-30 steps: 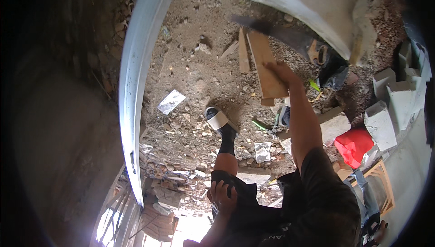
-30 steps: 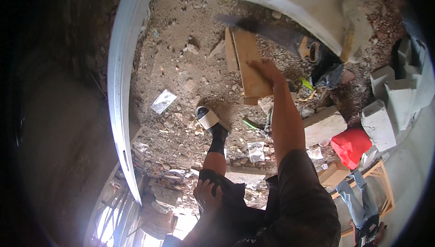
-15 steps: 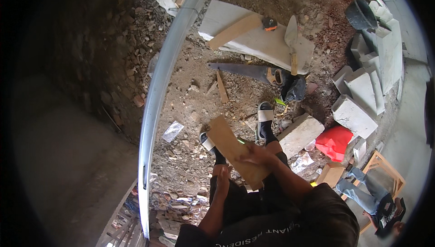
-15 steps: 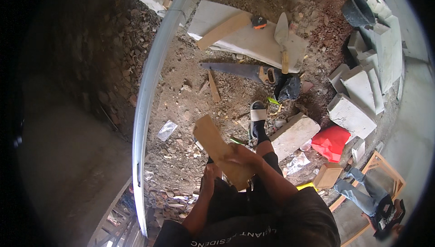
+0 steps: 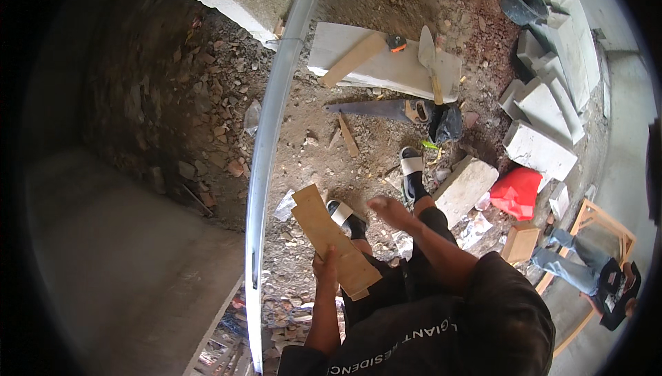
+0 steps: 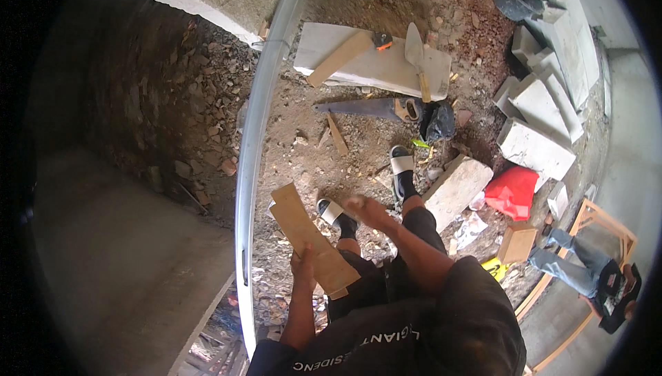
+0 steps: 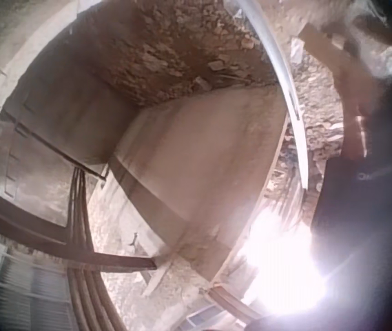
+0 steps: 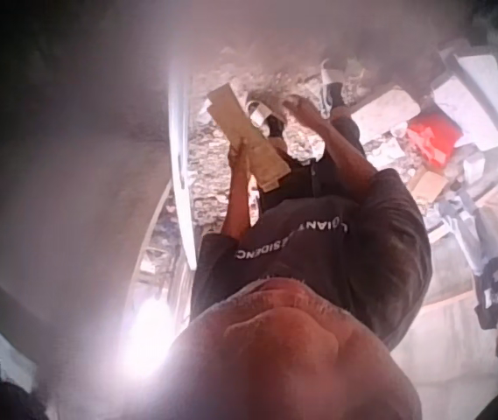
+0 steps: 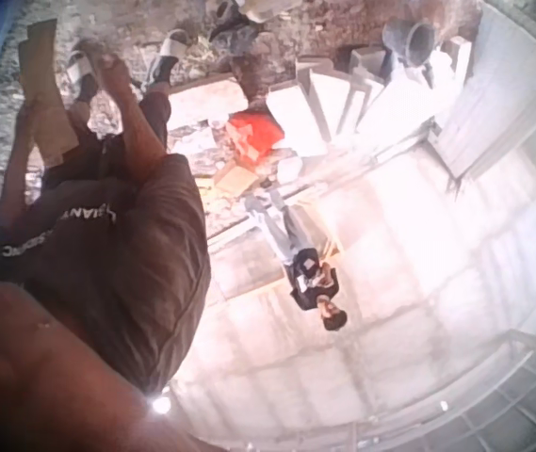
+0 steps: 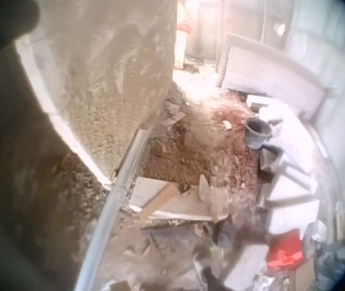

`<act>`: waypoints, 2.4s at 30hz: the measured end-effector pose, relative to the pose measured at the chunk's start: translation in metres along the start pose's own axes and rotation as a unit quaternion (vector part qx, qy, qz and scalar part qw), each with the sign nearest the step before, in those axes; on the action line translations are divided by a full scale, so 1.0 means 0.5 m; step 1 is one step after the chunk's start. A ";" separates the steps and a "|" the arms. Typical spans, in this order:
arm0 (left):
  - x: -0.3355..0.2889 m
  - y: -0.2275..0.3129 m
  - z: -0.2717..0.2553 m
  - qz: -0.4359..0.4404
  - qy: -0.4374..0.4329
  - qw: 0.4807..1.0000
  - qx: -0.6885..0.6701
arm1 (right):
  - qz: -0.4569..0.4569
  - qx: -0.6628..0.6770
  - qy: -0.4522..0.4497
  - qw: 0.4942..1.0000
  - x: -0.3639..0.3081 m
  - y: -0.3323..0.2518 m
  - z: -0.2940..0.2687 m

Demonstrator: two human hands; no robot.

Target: The person walks through a construction site, picks up a wooden plank, and uses a hand saw to cut it into smaller pieces. They then use a trowel to scrape the cut pieces and gather them.

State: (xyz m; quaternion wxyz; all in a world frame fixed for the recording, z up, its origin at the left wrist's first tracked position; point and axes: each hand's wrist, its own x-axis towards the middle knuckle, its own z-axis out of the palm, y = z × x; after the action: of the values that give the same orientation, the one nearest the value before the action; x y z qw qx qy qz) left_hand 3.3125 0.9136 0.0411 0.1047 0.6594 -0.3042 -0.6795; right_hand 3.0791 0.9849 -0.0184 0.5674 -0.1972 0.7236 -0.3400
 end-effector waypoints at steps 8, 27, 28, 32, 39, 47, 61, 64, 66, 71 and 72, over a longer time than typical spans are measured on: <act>0.018 0.070 -0.064 0.001 0.037 0.998 0.048 | 0.042 -0.065 0.100 0.992 0.260 0.021 -0.066; 0.204 0.072 0.231 -0.108 0.075 0.989 0.062 | 0.068 0.243 0.109 0.961 0.776 -0.110 -0.146; 0.212 0.095 0.240 -0.089 0.069 0.992 0.051 | 0.047 0.229 0.093 0.968 0.733 -0.117 -0.161; 0.218 0.176 0.245 -0.041 0.093 0.995 0.021 | 0.022 0.076 -0.020 0.997 0.514 -0.137 -0.223; 0.115 0.219 0.203 0.007 0.069 0.998 -0.010 | 0.016 0.051 -0.115 0.992 0.118 -0.282 -0.232; -0.015 0.291 0.135 0.042 -0.011 0.975 -0.220 | -0.070 0.109 -0.122 0.984 -0.087 -0.357 -0.114; -0.227 0.373 0.060 0.209 -0.087 0.919 -0.323 | -0.126 0.191 -0.165 0.959 -0.271 -0.433 -0.046; -0.227 0.369 0.049 0.213 -0.085 0.905 -0.358 | -0.160 0.157 -0.153 0.963 -0.299 -0.459 -0.054; -0.220 0.358 0.033 0.190 -0.098 0.901 -0.376 | -0.186 0.134 -0.122 0.966 -0.313 -0.473 -0.063; -0.257 0.377 0.015 0.155 -0.101 0.917 -0.354 | -0.222 0.126 -0.028 0.967 -0.335 -0.482 -0.134; -0.264 0.375 0.010 0.158 -0.100 0.917 -0.352 | -0.219 0.126 -0.017 0.967 -0.345 -0.491 -0.147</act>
State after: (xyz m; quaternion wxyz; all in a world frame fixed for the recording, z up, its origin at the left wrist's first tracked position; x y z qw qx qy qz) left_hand 3.2735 0.8377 0.2541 0.4053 0.4518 -0.1542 -0.7796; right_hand 3.0324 0.9505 0.2850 0.5116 -0.2836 0.6045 -0.5408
